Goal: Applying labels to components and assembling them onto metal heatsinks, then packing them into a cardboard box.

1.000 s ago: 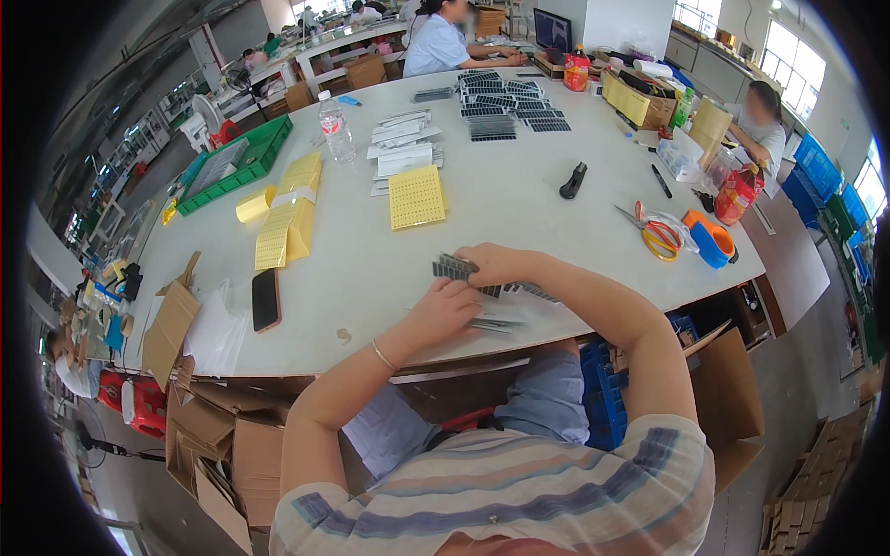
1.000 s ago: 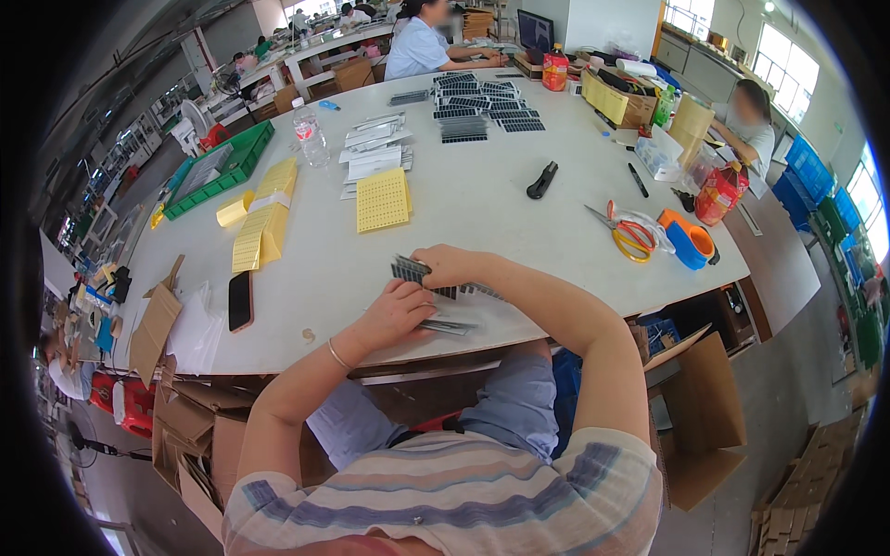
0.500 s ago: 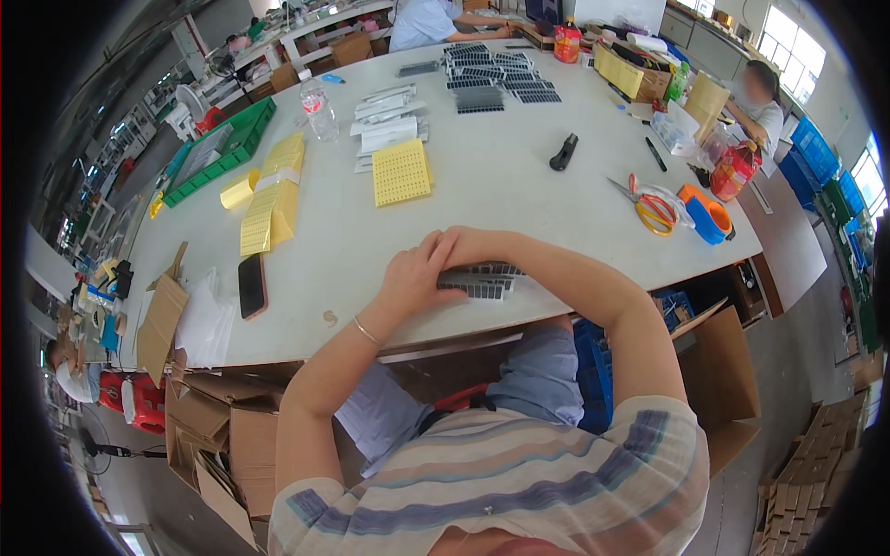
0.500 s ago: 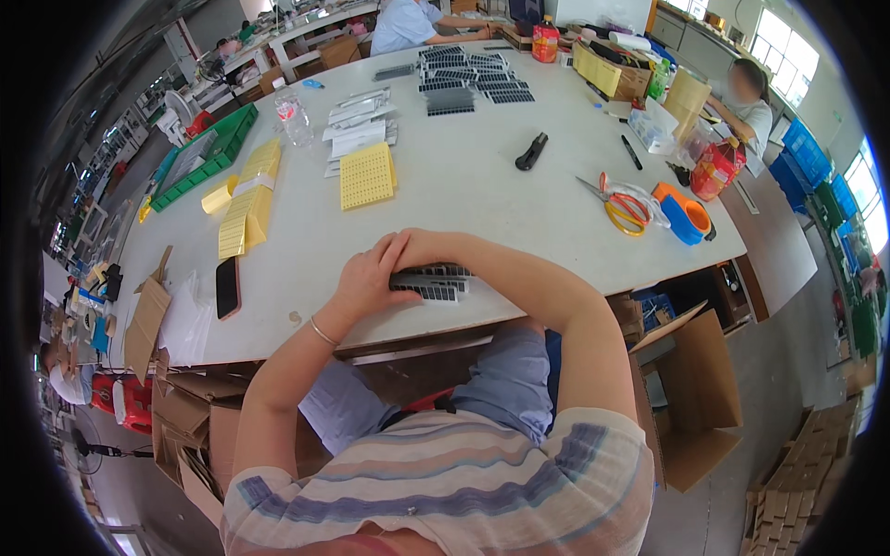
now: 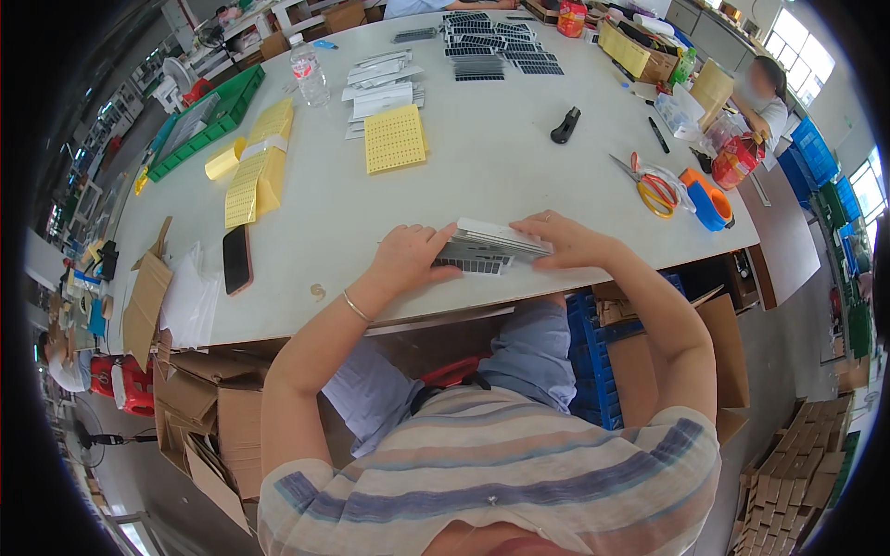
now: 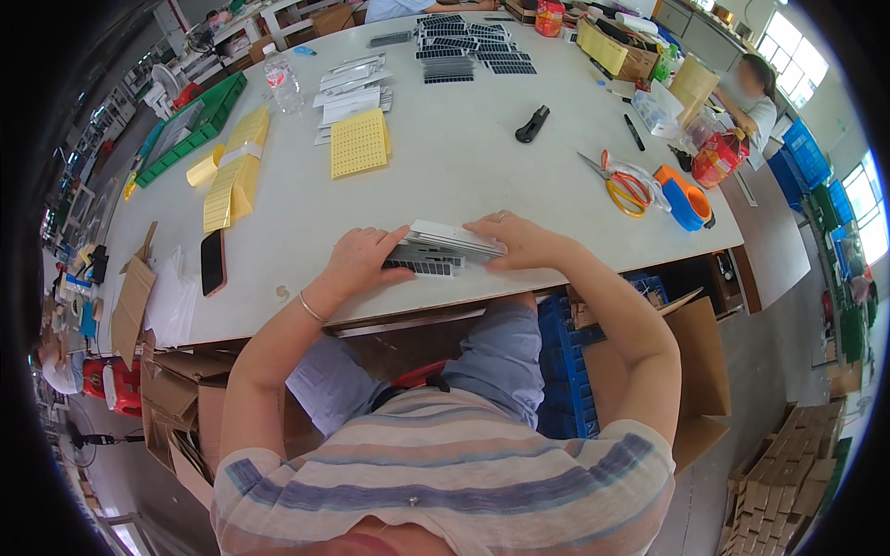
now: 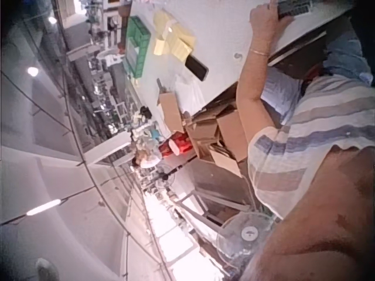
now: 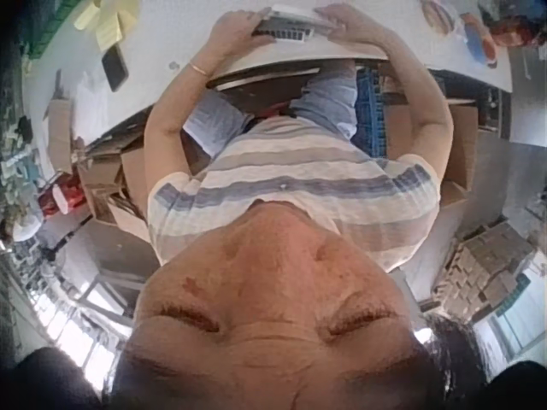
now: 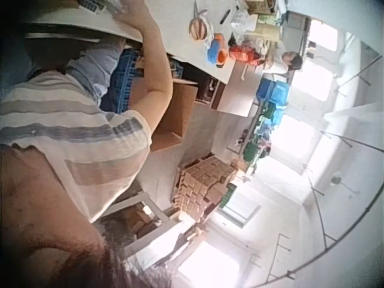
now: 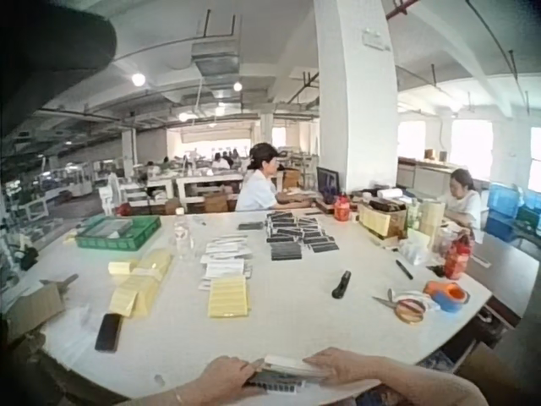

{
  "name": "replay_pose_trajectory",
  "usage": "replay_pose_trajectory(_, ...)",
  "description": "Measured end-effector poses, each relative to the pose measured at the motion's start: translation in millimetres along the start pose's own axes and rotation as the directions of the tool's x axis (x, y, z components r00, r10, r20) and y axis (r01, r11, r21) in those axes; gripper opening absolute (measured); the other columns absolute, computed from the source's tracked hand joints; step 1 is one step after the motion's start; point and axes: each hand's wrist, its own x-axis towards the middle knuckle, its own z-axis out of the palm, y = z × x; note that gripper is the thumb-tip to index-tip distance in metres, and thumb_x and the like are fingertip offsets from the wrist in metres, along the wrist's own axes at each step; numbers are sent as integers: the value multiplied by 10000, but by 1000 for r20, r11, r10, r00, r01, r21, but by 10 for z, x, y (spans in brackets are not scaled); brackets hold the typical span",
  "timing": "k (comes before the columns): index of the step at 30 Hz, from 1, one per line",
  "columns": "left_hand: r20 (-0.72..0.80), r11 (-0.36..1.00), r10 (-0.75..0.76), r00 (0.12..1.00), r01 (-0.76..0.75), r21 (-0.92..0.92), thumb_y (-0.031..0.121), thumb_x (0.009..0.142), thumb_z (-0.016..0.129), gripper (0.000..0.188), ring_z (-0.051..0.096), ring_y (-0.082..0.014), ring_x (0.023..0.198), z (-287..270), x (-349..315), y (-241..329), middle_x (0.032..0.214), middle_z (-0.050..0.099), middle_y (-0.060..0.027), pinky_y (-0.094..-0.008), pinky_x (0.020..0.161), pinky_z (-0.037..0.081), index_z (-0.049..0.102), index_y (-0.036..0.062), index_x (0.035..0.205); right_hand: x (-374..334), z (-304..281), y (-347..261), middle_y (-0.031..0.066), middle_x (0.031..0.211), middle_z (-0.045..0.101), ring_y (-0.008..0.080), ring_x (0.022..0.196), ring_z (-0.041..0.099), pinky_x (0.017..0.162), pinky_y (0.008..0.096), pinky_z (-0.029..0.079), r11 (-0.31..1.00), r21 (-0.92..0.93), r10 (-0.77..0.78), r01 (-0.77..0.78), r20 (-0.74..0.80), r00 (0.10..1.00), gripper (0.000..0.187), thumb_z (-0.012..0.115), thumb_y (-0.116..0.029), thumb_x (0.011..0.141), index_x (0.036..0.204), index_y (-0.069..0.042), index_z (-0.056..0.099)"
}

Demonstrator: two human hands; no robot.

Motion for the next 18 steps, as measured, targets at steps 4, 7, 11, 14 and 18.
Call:
replay_pose_trajectory(4,49,992,-96,994,100,-79,479,673,757,770,595,-242,885,-90,-1,47,1010,592,-89,-391,778,467,489,92,1283,101,-4,-42,187,1162,590,301,1111,531,983,374,410,994,47,98,-99,21,995,562,592,-94,775,1329,-85,502)
replay_pose_trajectory(7,-206,999,1,979,7,37,450,625,796,841,529,-249,1041,-168,51,77,1119,528,-87,-438,894,416,464,98,1312,266,-5,-28,186,1071,616,299,1069,553,966,366,418,978,137,156,-160,40,987,517,523,-27,786,1300,-88,536)
replay_pose_trajectory(11,-125,997,2,992,8,77,424,601,812,853,488,-246,1103,-152,53,70,1109,520,-77,-452,936,365,465,114,1316,504,104,-133,146,1207,597,235,1120,546,999,341,396,865,490,29,-102,156,987,508,533,-85,815,1323,-73,524)
replay_pose_trajectory(14,41,996,-87,995,88,-25,423,607,811,783,525,-238,1051,-131,74,47,1051,556,-74,-423,903,380,507,119,1262,490,288,-150,123,1315,541,206,1192,502,1033,335,359,645,760,78,-79,38,996,491,519,-181,872,1338,-30,496)
replay_pose_trajectory(18,148,979,-185,972,196,-64,439,604,808,722,557,-227,971,-142,94,30,963,589,-68,-389,859,390,544,117,1194,382,684,-344,137,1372,491,222,1255,451,1078,353,303,610,789,392,73,-381,837,521,392,-352,986,1370,-3,433)
